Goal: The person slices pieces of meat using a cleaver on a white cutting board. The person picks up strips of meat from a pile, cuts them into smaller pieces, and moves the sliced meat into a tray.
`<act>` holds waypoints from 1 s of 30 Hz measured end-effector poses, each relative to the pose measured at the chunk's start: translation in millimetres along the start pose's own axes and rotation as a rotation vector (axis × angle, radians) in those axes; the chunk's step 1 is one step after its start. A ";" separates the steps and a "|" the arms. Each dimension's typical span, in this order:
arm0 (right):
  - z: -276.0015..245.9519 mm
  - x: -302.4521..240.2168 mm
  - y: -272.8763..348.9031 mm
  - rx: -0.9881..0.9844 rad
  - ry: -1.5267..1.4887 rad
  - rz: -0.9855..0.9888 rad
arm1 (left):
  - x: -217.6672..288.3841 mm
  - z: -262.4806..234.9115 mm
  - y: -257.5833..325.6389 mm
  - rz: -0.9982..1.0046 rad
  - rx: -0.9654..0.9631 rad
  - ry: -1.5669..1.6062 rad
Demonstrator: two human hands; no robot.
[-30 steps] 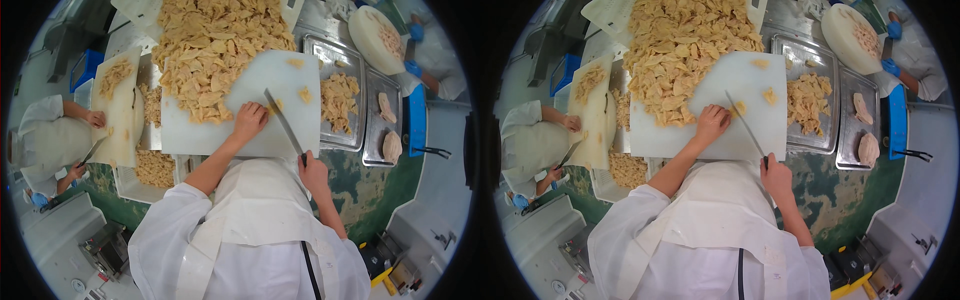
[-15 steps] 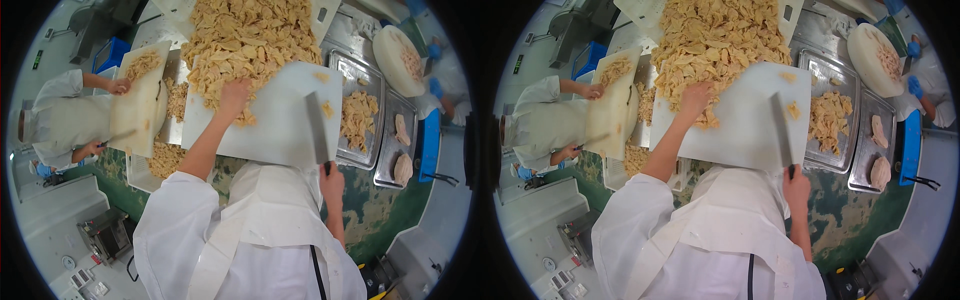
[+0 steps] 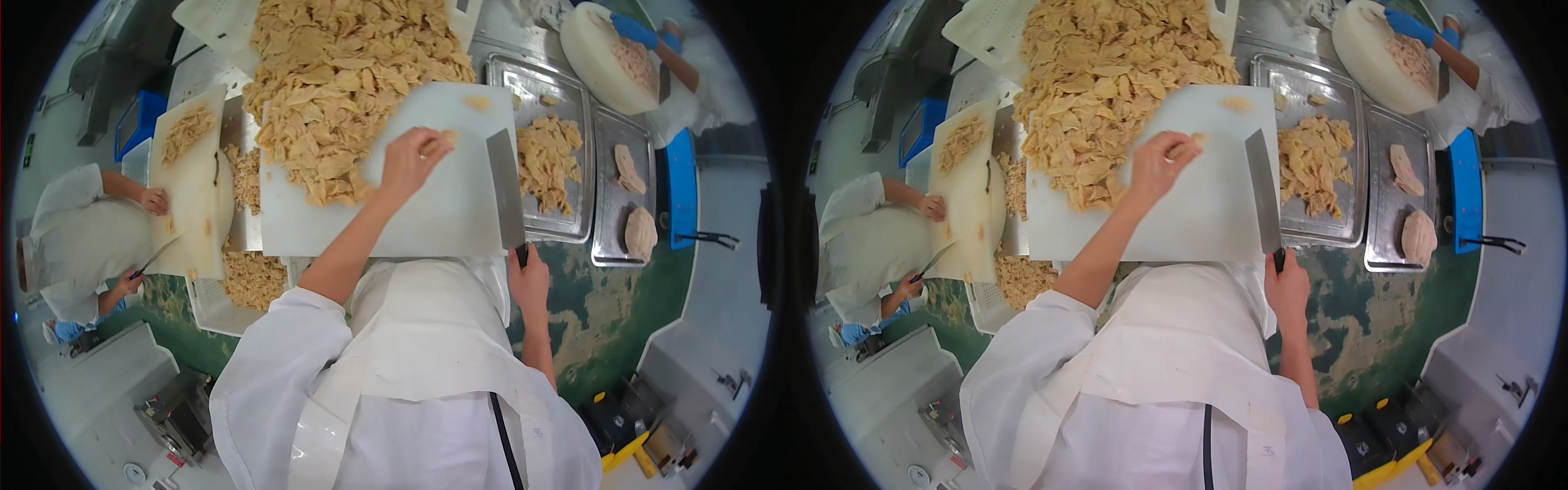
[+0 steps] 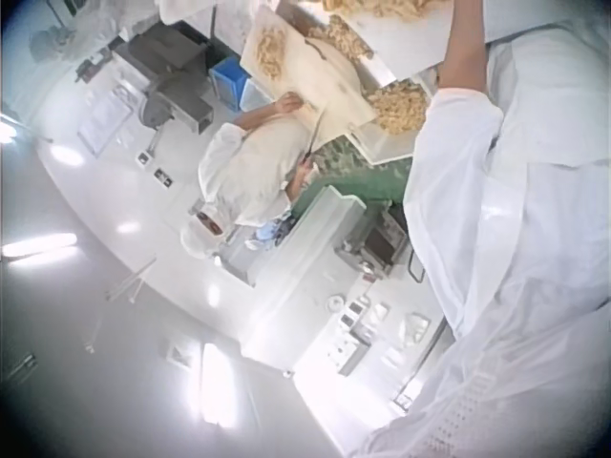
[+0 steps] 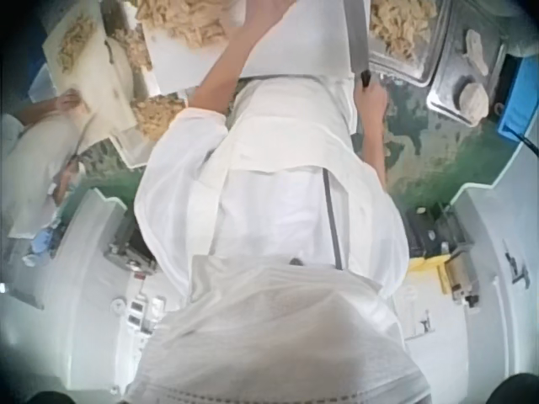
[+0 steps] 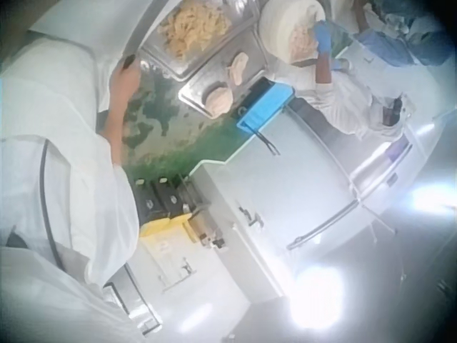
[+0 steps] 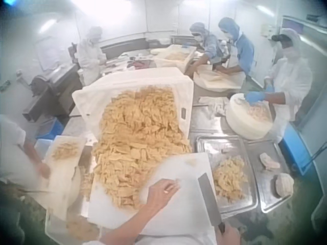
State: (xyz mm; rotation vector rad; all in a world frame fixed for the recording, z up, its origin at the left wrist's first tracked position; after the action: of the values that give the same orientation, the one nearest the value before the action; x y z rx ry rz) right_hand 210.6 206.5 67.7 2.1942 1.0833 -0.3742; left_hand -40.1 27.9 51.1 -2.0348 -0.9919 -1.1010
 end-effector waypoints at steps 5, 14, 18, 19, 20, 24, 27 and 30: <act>-4.1 -3.1 0.4 -0.012 -0.003 0.007 | -16.1 47.9 36.3 0.255 -0.241 -0.569; -5.4 -32.4 4.7 -0.077 0.241 -0.222 | -30.5 43.5 50.2 0.178 -0.048 -0.314; -16.1 -24.9 5.7 -0.145 0.395 -0.262 | -28.2 47.1 49.7 0.237 -0.060 -0.449; -18.1 -23.9 6.0 -0.149 0.394 -0.272 | -28.4 46.0 50.6 0.243 -0.051 -0.430; -18.9 -23.0 5.7 -0.170 0.393 -0.274 | -28.9 44.9 51.4 0.237 -0.046 -0.438; 14.6 -36.6 -22.3 -0.166 0.402 -0.288 | -25.4 45.7 50.1 0.246 -0.048 -0.423; 26.0 -68.2 -51.2 -0.100 0.356 -0.359 | -21.2 46.5 49.4 0.257 -0.061 -0.444; 22.5 -70.8 -57.6 -0.138 0.327 -0.378 | -14.9 46.3 51.1 0.245 -0.068 -0.515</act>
State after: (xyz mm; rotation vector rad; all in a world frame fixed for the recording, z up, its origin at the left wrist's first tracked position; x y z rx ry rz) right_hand 122.2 174.6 62.3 1.9663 1.6597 -0.0955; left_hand 15.9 32.4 8.3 -2.4814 -0.9128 -0.4955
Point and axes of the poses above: each hand's wrist, its own y-axis away from the middle knuckle, its own z-axis out of the palm, x = y × z, the point moved 3 cm from there along -y, towards the middle knuckle, and after that the axes turned 11 degrees about -x, right-handed, at the moved point
